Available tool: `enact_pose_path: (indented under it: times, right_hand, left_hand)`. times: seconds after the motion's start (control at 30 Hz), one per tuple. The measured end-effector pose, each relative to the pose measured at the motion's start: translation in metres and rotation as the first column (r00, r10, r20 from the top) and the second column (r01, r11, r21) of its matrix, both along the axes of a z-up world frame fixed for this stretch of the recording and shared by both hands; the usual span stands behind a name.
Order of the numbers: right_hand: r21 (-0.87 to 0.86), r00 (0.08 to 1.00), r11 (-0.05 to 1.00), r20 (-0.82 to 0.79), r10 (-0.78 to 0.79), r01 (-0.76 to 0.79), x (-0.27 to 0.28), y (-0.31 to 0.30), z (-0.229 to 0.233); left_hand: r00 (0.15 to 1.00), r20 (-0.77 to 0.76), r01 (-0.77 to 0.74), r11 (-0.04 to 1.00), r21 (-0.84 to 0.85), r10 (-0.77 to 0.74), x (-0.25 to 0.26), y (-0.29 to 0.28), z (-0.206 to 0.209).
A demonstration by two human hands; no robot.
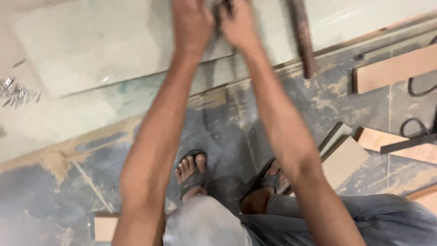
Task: The person hammers nails into several pieces of board while sitting on the floor, using a hammer to secure the wood together and positioning the boards by hand.
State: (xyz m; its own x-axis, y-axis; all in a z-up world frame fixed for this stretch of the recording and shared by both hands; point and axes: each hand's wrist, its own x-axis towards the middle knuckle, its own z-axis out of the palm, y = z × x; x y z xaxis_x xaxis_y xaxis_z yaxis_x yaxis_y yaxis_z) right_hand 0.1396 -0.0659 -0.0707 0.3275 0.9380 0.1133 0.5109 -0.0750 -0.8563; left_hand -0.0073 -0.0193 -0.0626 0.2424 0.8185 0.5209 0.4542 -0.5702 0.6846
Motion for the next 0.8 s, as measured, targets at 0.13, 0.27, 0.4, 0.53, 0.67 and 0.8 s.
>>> enact_pose_path:
  times: [0.13, 0.27, 0.4, 0.53, 0.67, 0.8]
  right_hand:
    - [0.132, 0.984, 0.978, 0.095, 0.149, -0.161, 0.021, -0.014, -0.01]
    - [0.101, 0.99, 0.992, 0.125, 0.062, -0.075, 0.007, -0.015, 0.018]
    - [0.368, 0.983, 0.913, 0.118, 0.143, -0.177, -0.021, -0.019, 0.033]
    - [0.289, 0.949, 0.952, 0.257, -0.182, 0.104, -0.04, -0.023, 0.039]
    - [0.359, 0.909, 0.929, 0.35, -0.227, 0.094, -0.055, -0.028, 0.042]
    - [0.377, 0.924, 0.924, 0.324, -0.205, 0.072, -0.054, -0.029, 0.039]
  left_hand:
    - [0.996, -0.09, -0.001, 1.0, 0.019, 0.003, -0.088, -0.064, 0.027]
    - [0.959, -0.14, -0.251, 0.968, -0.026, 0.245, -0.199, -0.093, 0.05]
    - [0.903, -0.084, -0.424, 0.905, -0.024, 0.421, -0.283, -0.108, 0.039]
    - [0.839, -0.004, -0.542, 0.837, -0.078, 0.544, -0.353, -0.118, 0.032]
    - [0.742, -0.076, -0.652, 0.744, 0.145, 0.666, -0.41, -0.08, 0.042]
    - [0.874, -0.062, -0.48, 0.877, 0.03, 0.481, -0.429, -0.031, 0.047]
